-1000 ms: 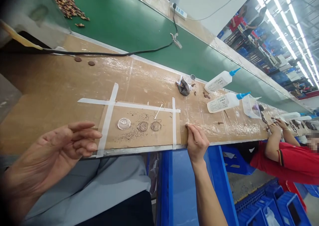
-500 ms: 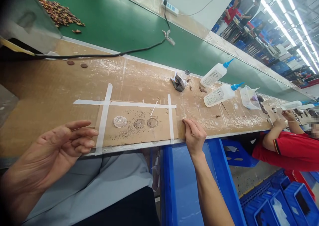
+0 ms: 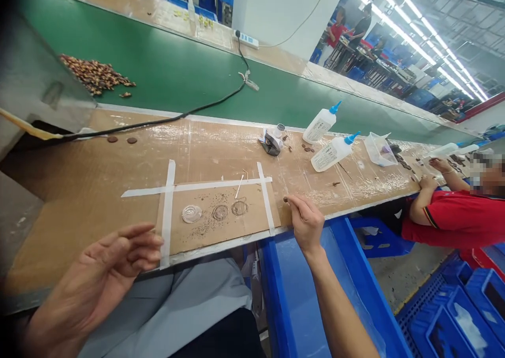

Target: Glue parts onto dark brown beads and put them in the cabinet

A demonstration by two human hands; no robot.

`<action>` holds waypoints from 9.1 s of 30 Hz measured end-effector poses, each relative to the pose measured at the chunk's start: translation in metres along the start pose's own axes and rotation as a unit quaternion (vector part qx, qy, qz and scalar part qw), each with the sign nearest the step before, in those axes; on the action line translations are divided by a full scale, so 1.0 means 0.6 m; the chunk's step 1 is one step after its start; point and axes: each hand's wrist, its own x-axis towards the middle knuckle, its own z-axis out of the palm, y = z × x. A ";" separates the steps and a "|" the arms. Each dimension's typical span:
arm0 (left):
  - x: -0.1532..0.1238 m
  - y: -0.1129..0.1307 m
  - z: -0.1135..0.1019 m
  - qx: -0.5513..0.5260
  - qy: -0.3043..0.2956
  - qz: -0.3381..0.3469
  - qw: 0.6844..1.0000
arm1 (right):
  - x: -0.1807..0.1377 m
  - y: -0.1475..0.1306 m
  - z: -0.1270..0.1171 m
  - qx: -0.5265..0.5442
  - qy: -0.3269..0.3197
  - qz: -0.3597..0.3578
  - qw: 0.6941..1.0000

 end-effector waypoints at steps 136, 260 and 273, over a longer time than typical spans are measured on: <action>0.020 -0.021 0.289 0.471 -0.040 0.340 0.813 | 0.041 -0.205 -0.059 0.315 -0.096 0.224 0.917; 0.461 0.191 0.002 0.418 0.317 0.382 0.761 | 0.647 -0.296 0.828 0.383 -0.512 -0.342 0.689; 0.469 0.223 0.009 0.388 0.328 0.387 0.770 | 0.537 -0.187 0.618 0.382 -0.533 -0.244 0.714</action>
